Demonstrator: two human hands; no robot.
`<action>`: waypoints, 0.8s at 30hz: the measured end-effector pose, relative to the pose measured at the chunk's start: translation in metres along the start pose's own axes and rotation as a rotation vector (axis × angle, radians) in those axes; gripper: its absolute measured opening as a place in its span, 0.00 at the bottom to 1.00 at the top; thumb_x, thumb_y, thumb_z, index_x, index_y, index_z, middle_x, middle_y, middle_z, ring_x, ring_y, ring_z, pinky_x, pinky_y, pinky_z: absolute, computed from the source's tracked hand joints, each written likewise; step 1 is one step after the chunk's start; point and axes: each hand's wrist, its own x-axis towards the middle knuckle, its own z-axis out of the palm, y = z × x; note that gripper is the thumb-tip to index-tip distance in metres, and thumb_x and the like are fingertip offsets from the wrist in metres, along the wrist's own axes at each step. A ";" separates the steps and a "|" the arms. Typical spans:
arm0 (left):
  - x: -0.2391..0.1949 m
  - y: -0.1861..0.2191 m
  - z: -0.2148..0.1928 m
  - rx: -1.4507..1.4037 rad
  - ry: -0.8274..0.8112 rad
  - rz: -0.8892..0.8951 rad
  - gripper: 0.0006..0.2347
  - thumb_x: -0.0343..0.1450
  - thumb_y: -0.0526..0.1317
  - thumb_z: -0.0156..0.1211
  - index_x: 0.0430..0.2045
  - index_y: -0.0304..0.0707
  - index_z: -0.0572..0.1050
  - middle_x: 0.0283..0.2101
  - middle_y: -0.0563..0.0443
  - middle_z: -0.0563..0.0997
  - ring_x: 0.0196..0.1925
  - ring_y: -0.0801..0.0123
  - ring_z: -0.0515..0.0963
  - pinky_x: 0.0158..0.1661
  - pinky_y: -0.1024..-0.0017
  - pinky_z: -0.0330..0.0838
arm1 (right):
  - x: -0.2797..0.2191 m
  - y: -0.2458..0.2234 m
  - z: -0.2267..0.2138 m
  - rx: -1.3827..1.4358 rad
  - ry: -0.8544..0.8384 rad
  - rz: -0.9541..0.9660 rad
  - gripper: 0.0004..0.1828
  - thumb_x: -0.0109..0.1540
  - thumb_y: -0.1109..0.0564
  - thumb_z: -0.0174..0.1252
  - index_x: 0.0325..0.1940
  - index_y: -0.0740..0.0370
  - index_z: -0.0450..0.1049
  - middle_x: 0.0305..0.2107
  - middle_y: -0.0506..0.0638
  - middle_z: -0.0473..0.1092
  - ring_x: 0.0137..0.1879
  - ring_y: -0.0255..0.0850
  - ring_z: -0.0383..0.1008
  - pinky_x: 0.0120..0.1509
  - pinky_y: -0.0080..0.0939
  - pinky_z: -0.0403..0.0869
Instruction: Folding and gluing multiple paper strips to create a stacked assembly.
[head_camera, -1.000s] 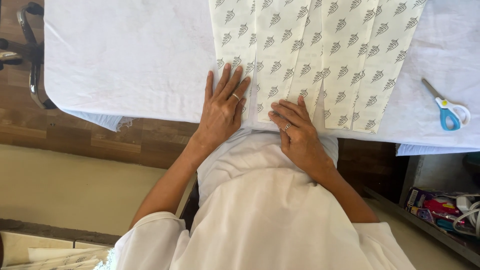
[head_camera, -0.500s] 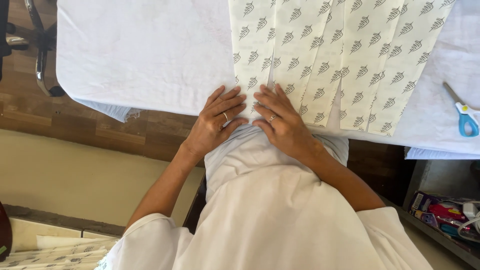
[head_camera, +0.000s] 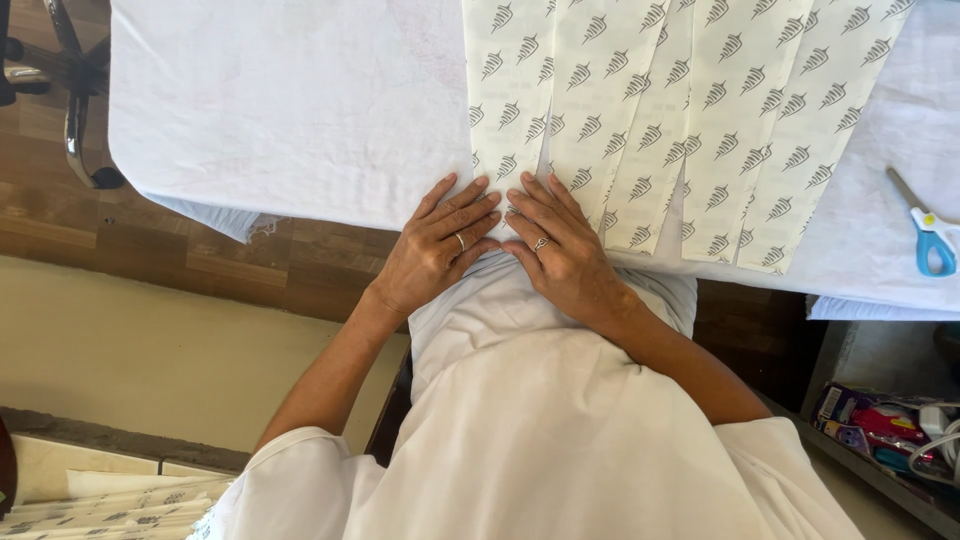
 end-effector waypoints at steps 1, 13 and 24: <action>0.001 0.000 -0.002 0.001 0.001 -0.001 0.11 0.70 0.35 0.70 0.44 0.30 0.82 0.54 0.40 0.82 0.62 0.47 0.78 0.65 0.47 0.63 | -0.002 0.002 0.001 0.001 0.000 -0.001 0.13 0.65 0.58 0.65 0.47 0.72 0.78 0.53 0.64 0.75 0.65 0.61 0.73 0.72 0.65 0.67; 0.005 0.001 -0.011 -0.142 0.031 -0.053 0.05 0.69 0.32 0.70 0.35 0.28 0.83 0.49 0.39 0.85 0.58 0.45 0.80 0.63 0.47 0.67 | -0.005 0.000 0.003 0.011 -0.001 0.015 0.05 0.63 0.62 0.66 0.40 0.67 0.79 0.47 0.62 0.77 0.62 0.60 0.75 0.72 0.65 0.67; 0.006 0.009 0.002 -0.247 0.112 -0.346 0.02 0.69 0.26 0.66 0.31 0.30 0.82 0.42 0.43 0.84 0.56 0.46 0.81 0.64 0.44 0.60 | -0.002 0.007 0.010 0.167 0.005 0.312 0.08 0.58 0.65 0.72 0.30 0.62 0.77 0.42 0.51 0.78 0.60 0.49 0.77 0.81 0.66 0.43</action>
